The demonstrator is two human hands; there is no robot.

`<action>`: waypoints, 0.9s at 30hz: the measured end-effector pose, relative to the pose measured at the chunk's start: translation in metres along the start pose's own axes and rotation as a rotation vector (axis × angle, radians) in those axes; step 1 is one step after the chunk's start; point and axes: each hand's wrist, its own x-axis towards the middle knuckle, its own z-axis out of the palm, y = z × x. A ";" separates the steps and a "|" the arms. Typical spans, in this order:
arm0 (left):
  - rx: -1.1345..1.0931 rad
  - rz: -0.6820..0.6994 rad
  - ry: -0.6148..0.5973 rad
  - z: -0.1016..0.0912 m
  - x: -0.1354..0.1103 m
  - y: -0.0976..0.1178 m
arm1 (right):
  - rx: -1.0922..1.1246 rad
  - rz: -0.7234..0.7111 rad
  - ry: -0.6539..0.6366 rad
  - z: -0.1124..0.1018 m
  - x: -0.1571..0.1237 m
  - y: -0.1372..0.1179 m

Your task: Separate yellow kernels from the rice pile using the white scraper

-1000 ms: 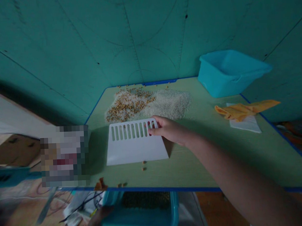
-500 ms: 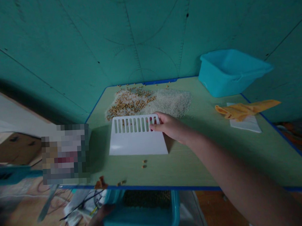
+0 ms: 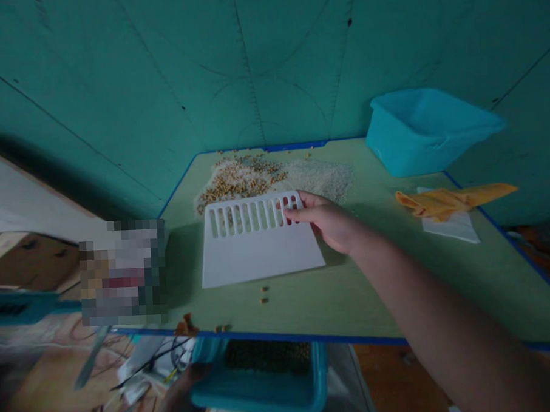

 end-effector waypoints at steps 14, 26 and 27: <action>-0.168 -0.001 -0.130 0.006 -0.004 -0.002 | -0.145 0.066 -0.164 0.008 -0.011 0.003; -0.150 -0.022 -0.091 0.007 -0.002 -0.001 | -0.204 0.024 -0.250 0.014 -0.018 -0.002; -0.155 -0.020 -0.087 0.006 -0.001 -0.002 | -0.208 0.020 -0.256 0.014 -0.018 -0.002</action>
